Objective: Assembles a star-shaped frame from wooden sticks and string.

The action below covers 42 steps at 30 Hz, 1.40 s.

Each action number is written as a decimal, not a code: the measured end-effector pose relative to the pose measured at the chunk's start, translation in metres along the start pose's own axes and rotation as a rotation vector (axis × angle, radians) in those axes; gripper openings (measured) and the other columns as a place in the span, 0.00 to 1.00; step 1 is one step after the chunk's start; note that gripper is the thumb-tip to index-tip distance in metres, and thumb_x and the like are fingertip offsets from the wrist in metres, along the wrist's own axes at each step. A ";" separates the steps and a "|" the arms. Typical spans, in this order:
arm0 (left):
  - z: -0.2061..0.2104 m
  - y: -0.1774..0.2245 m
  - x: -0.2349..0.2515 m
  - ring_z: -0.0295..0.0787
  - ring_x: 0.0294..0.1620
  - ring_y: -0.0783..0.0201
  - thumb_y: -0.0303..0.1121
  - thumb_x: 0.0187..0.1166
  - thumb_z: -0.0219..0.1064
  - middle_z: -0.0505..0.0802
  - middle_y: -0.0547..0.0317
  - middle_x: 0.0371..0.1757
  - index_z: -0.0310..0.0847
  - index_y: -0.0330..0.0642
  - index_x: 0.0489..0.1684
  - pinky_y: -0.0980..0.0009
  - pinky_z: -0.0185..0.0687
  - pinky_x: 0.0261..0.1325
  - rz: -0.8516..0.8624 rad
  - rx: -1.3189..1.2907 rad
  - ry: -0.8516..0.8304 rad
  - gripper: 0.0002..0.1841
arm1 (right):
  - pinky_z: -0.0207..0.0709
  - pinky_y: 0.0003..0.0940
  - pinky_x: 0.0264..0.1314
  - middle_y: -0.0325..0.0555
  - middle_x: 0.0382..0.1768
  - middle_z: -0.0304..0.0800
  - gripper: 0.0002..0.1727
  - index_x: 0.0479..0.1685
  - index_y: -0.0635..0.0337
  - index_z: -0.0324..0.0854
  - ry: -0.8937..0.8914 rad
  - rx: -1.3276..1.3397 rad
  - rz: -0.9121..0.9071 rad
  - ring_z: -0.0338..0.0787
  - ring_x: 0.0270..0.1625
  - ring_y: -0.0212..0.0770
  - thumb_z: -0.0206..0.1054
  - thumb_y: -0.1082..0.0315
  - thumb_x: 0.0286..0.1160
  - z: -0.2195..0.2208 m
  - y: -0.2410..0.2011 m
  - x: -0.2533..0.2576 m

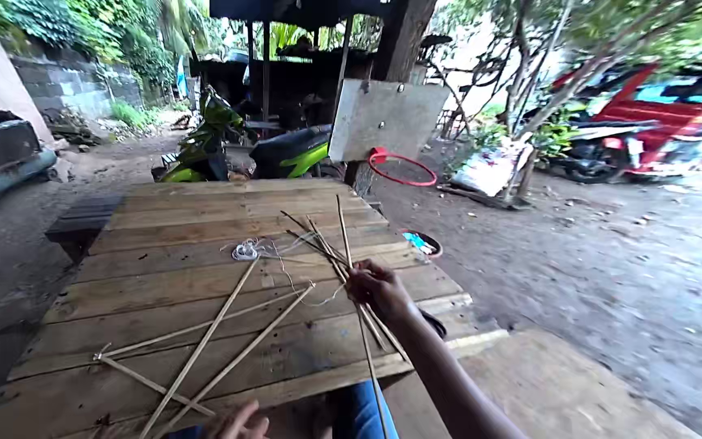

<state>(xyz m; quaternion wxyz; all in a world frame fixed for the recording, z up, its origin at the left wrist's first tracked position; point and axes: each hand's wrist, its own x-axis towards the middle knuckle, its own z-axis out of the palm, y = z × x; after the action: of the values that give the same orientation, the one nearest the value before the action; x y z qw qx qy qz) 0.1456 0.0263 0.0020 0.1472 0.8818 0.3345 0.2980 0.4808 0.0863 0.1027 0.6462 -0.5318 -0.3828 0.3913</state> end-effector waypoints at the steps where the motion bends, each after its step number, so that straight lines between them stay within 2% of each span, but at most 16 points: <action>1: -0.004 -0.002 0.004 0.91 0.64 0.44 0.33 0.81 0.68 0.93 0.42 0.63 0.95 0.41 0.52 0.48 0.83 0.69 -0.031 -0.041 0.017 0.12 | 0.83 0.24 0.27 0.38 0.20 0.87 0.06 0.42 0.64 0.77 0.013 0.001 0.008 0.87 0.21 0.29 0.56 0.77 0.87 0.005 -0.001 0.005; 4: -0.007 0.001 0.019 0.93 0.61 0.58 0.40 0.81 0.66 0.95 0.53 0.59 0.96 0.44 0.50 0.60 0.86 0.66 -0.093 -0.203 0.028 0.14 | 0.84 0.27 0.31 0.34 0.20 0.82 0.06 0.43 0.61 0.76 0.048 0.068 0.034 0.84 0.22 0.29 0.54 0.74 0.88 0.008 0.008 0.021; 6: -0.007 0.011 0.034 0.93 0.59 0.68 0.43 0.87 0.59 0.96 0.57 0.57 0.92 0.39 0.57 0.69 0.87 0.64 -0.164 -0.457 -0.083 0.20 | 0.82 0.22 0.27 0.33 0.21 0.83 0.07 0.43 0.56 0.71 0.103 0.164 0.053 0.84 0.21 0.27 0.51 0.69 0.92 0.013 0.004 0.029; 8: -0.012 0.019 0.050 0.93 0.59 0.68 0.54 0.91 0.48 0.95 0.56 0.59 0.81 0.31 0.70 0.70 0.88 0.63 -0.278 -0.829 -0.280 0.32 | 0.80 0.19 0.24 0.36 0.24 0.86 0.06 0.47 0.57 0.69 0.165 0.241 0.020 0.85 0.20 0.27 0.48 0.69 0.93 0.019 -0.006 0.031; 10: -0.016 0.020 0.065 0.95 0.52 0.65 0.63 0.89 0.43 0.96 0.58 0.55 0.76 0.33 0.75 0.68 0.90 0.56 -0.385 -1.110 -0.370 0.40 | 0.80 0.18 0.25 0.35 0.26 0.87 0.06 0.49 0.56 0.68 0.199 0.255 -0.054 0.85 0.21 0.25 0.47 0.69 0.93 0.017 -0.016 0.024; 13: -0.033 0.011 0.082 0.96 0.39 0.65 0.41 0.93 0.36 0.97 0.58 0.44 0.77 0.39 0.72 0.71 0.92 0.44 -0.528 -1.362 -0.194 0.26 | 0.83 0.18 0.29 0.32 0.29 0.88 0.05 0.48 0.53 0.68 0.285 0.228 -0.102 0.87 0.24 0.24 0.48 0.70 0.93 -0.004 -0.016 0.002; 16: -0.044 -0.009 0.090 0.97 0.40 0.64 0.26 0.82 0.55 0.97 0.51 0.49 0.82 0.42 0.72 0.74 0.93 0.45 -0.442 -1.539 -0.058 0.21 | 0.84 0.18 0.31 0.32 0.30 0.88 0.04 0.50 0.51 0.68 0.343 0.239 -0.104 0.87 0.25 0.24 0.48 0.69 0.93 -0.026 -0.001 -0.021; 19: -0.040 -0.019 0.092 0.97 0.46 0.66 0.25 0.74 0.70 0.96 0.47 0.55 0.90 0.40 0.63 0.77 0.91 0.51 -0.305 -1.697 0.005 0.18 | 0.85 0.20 0.31 0.34 0.30 0.88 0.06 0.45 0.51 0.68 0.411 0.290 -0.057 0.87 0.24 0.26 0.48 0.68 0.94 -0.038 0.017 -0.045; 23: -0.032 -0.015 0.097 0.96 0.52 0.67 0.36 0.81 0.69 0.97 0.53 0.55 0.94 0.42 0.55 0.77 0.90 0.58 -0.237 -1.667 0.216 0.13 | 0.81 0.16 0.27 0.32 0.22 0.85 0.08 0.43 0.52 0.69 0.471 0.328 0.020 0.85 0.21 0.24 0.48 0.70 0.93 -0.038 0.039 -0.064; 26: -0.036 -0.006 0.107 0.97 0.45 0.70 0.27 0.89 0.55 0.99 0.59 0.45 0.94 0.43 0.47 0.78 0.92 0.53 -0.342 -1.439 0.452 0.16 | 0.80 0.17 0.26 0.35 0.25 0.88 0.11 0.43 0.54 0.71 0.421 0.412 0.060 0.86 0.23 0.25 0.45 0.70 0.94 -0.042 0.053 -0.073; 28: -0.046 -0.019 0.112 0.95 0.43 0.73 0.25 0.91 0.49 0.98 0.62 0.44 0.93 0.42 0.50 0.79 0.91 0.52 -0.391 -1.314 0.510 0.19 | 0.80 0.16 0.26 0.36 0.27 0.92 0.12 0.45 0.55 0.73 0.388 0.458 0.063 0.88 0.24 0.25 0.43 0.70 0.94 -0.053 0.058 -0.076; 33: -0.061 -0.069 0.120 0.94 0.38 0.77 0.26 0.94 0.44 0.97 0.67 0.40 0.88 0.39 0.51 0.84 0.89 0.43 -0.627 -1.228 0.640 0.19 | 0.83 0.15 0.28 0.39 0.33 0.93 0.11 0.50 0.61 0.76 0.471 0.384 0.062 0.89 0.26 0.24 0.46 0.76 0.91 -0.101 0.058 -0.079; 36: -0.064 -0.088 0.120 0.94 0.35 0.78 0.26 0.94 0.46 0.97 0.68 0.38 0.87 0.40 0.48 0.85 0.89 0.41 -0.698 -1.229 0.679 0.18 | 0.85 0.22 0.34 0.37 0.38 0.92 0.09 0.56 0.62 0.77 0.615 0.028 0.030 0.91 0.33 0.28 0.52 0.73 0.89 -0.118 0.050 -0.082; 38: -0.065 -0.092 0.119 0.94 0.35 0.79 0.26 0.94 0.45 0.97 0.69 0.38 0.87 0.40 0.48 0.86 0.89 0.40 -0.715 -1.232 0.676 0.18 | 0.85 0.24 0.40 0.40 0.45 0.90 0.12 0.59 0.67 0.78 0.611 -0.274 -0.097 0.91 0.39 0.28 0.56 0.72 0.84 -0.125 0.043 -0.086; 41: -0.065 -0.085 0.123 0.92 0.33 0.80 0.26 0.94 0.46 0.96 0.70 0.36 0.86 0.41 0.48 0.86 0.88 0.40 -0.762 -1.192 0.636 0.18 | 0.86 0.35 0.52 0.56 0.54 0.92 0.19 0.58 0.73 0.84 0.339 -0.770 -0.326 0.93 0.50 0.37 0.61 0.64 0.81 -0.105 0.025 -0.093; 42: -0.064 -0.081 0.127 0.92 0.33 0.80 0.26 0.93 0.46 0.96 0.70 0.35 0.86 0.41 0.47 0.86 0.87 0.40 -0.775 -1.182 0.609 0.17 | 0.88 0.39 0.54 0.57 0.56 0.93 0.20 0.58 0.70 0.87 0.194 -0.899 -0.380 0.94 0.52 0.41 0.62 0.61 0.80 -0.091 0.022 -0.095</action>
<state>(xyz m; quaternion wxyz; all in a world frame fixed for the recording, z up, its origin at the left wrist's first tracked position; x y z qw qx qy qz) 0.1405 0.1756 0.0686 0.5894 0.3554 0.4305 0.5839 0.5240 -0.0330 0.0609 0.4454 -0.7126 -0.5420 0.0114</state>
